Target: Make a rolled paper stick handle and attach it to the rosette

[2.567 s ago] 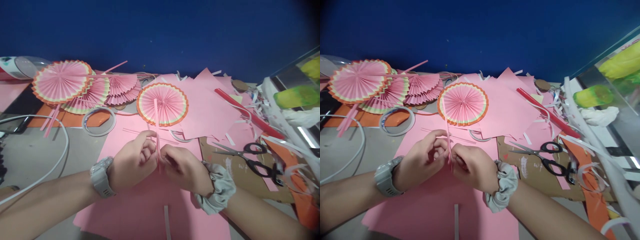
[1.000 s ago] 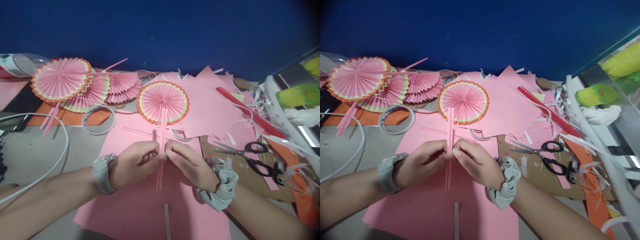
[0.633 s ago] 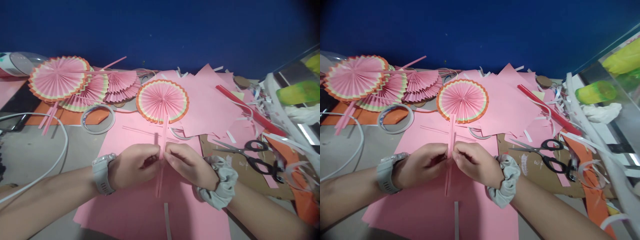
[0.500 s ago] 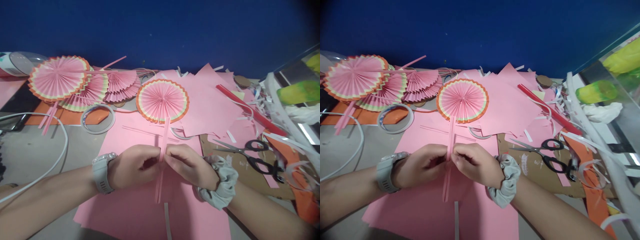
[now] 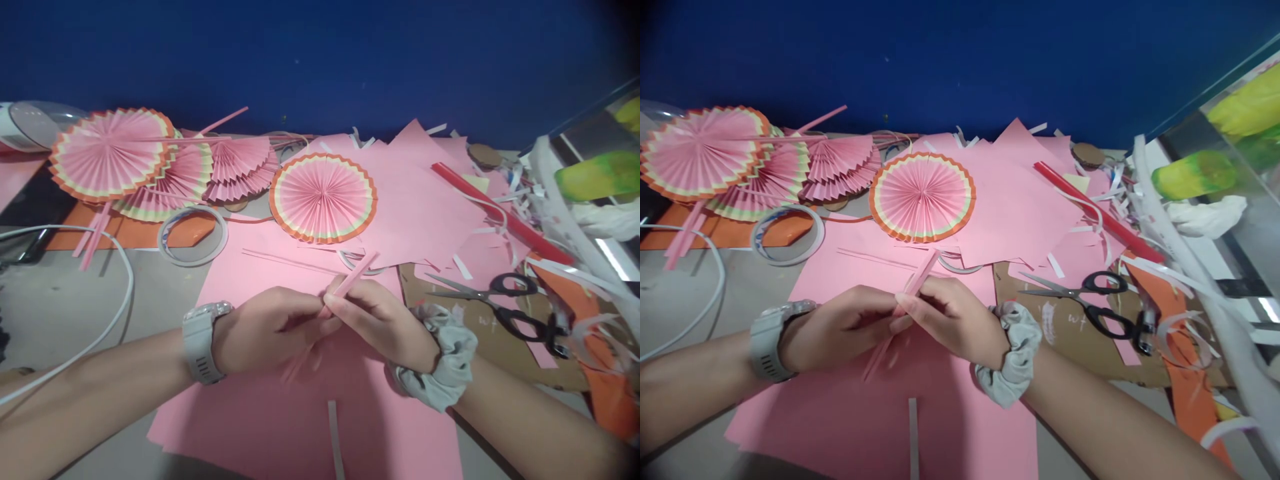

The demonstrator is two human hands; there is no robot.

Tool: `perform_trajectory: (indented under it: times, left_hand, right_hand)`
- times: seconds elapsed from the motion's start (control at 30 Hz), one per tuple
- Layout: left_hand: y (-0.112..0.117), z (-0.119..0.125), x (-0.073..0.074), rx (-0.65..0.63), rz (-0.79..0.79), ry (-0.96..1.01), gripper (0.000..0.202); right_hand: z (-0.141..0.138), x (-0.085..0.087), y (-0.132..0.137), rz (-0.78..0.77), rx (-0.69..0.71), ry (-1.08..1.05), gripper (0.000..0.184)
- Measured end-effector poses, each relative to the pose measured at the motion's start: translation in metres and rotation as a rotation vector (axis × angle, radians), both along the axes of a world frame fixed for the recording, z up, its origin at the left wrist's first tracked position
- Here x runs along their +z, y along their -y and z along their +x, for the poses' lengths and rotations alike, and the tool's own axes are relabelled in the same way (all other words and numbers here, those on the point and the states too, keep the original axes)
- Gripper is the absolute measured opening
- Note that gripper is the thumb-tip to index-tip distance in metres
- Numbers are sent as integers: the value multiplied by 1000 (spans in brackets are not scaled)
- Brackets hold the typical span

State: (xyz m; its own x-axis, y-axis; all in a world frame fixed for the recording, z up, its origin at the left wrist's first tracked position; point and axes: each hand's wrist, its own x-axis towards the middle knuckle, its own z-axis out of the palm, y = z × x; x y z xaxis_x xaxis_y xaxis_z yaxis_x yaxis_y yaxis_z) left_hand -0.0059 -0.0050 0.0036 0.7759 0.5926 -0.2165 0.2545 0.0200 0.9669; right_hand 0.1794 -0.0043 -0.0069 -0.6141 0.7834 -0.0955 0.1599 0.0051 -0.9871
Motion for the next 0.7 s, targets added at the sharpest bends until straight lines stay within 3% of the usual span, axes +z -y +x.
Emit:
perform_trajectory:
  times: [0.23,0.37,0.47,0.63,0.7]
  left_hand:
    - [5,-1,-5,68,-44,-43,30]
    - [4,-1,-2,103,14,-47,41]
    - [2,-1,1,112,25,-66,43]
    - [1,-2,3,105,14,-91,43]
    - [1,-2,2,102,8,-89,42]
  right_hand:
    - [-1,1,-2,93,-23,86,24]
    - [0,2,-2,82,-79,35,27]
    - [0,0,-1,41,-248,-55,28]
    - [0,-4,-6,-157,-540,-325,28]
    - [0,-5,-11,-154,-654,-401,32]
